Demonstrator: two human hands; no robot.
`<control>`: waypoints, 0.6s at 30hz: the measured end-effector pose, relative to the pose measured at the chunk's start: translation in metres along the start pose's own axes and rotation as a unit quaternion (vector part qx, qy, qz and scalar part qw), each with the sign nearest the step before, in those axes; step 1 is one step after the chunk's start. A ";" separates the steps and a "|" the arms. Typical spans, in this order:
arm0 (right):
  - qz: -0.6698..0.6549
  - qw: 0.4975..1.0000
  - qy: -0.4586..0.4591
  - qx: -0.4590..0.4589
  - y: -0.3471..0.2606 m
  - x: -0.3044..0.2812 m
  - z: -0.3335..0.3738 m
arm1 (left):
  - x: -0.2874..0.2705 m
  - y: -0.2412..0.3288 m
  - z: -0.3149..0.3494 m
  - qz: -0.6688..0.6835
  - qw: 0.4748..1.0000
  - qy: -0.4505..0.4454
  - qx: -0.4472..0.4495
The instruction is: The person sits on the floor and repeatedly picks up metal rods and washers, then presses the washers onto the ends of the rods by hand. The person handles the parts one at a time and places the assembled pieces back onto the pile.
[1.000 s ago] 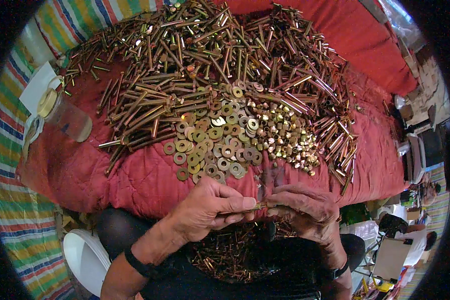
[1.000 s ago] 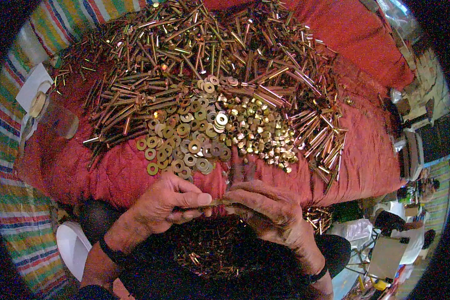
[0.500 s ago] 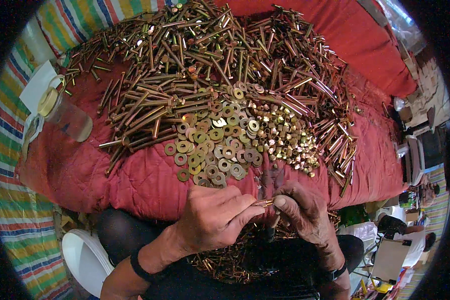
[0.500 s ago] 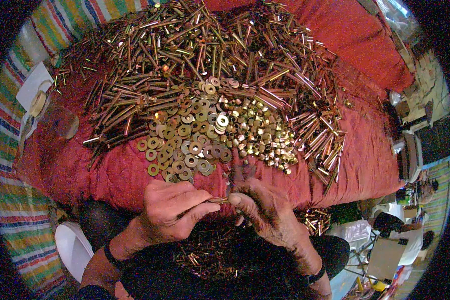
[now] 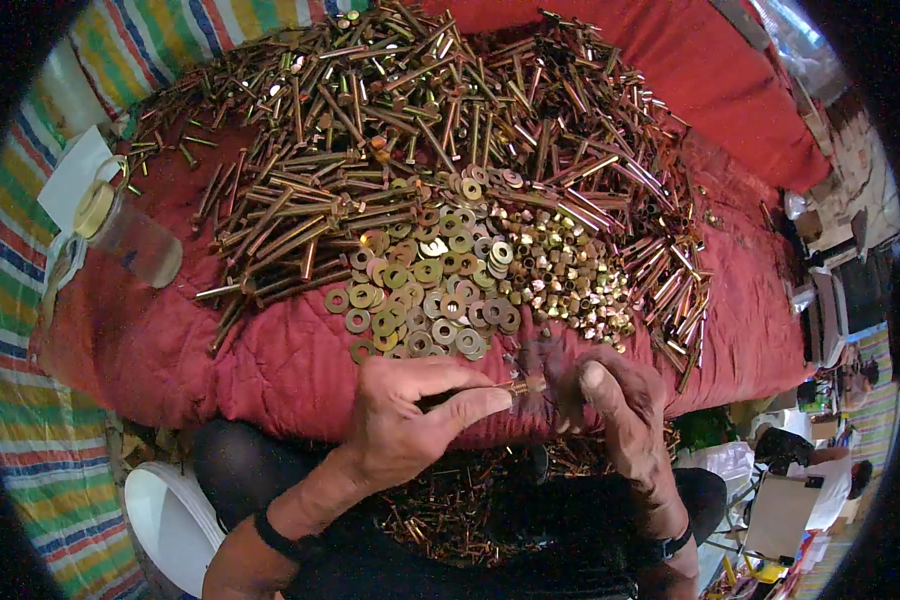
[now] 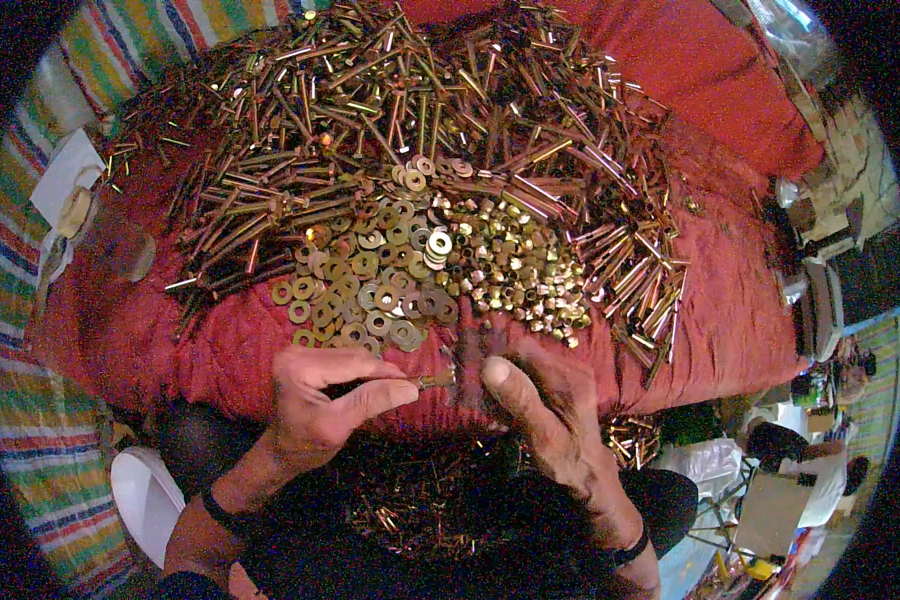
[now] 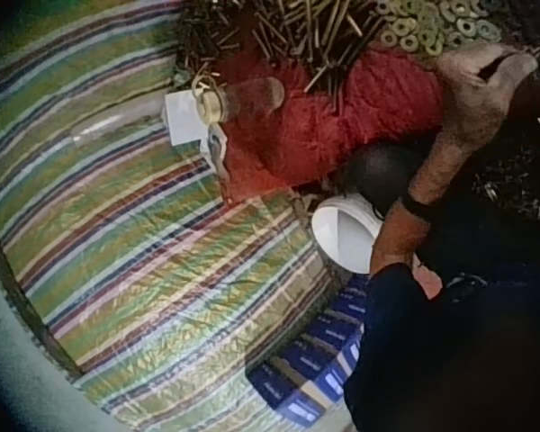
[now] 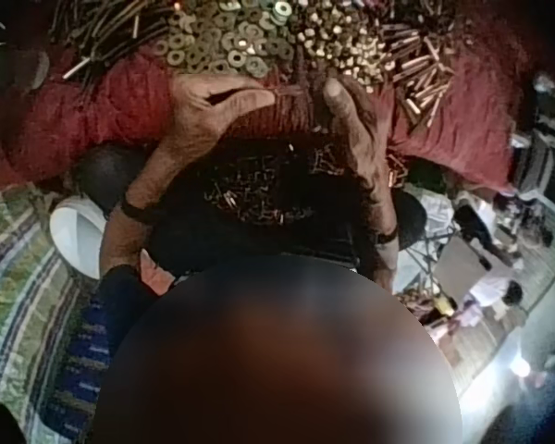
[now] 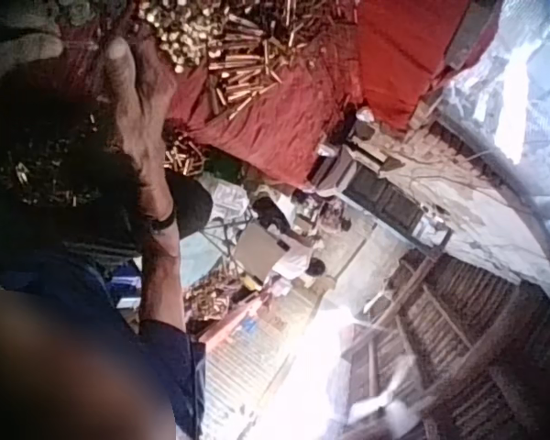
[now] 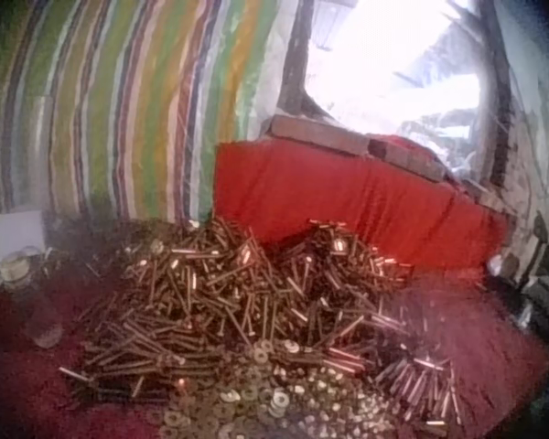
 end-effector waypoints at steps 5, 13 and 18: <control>0.137 0.976 0.015 -0.167 -0.009 -0.001 -0.001 | 0.000 -0.005 0.000 0.079 0.993 -0.028 -0.089; 0.145 0.978 -0.030 -0.150 0.007 0.003 0.001 | 0.006 -0.007 0.003 0.081 0.987 -0.082 -0.113; 0.031 0.992 -0.011 0.125 0.028 0.001 -0.002 | 0.009 -0.008 0.006 0.082 0.985 -0.088 -0.122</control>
Point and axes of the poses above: each hand's wrist, its own z-axis away from the middle knuckle, its own x-axis out of the palm, y = z × x, the point moved 5 cm from there along -z, towards the middle knuckle, and after that the axes turned 13 degrees about x, right-handed, at the moved point
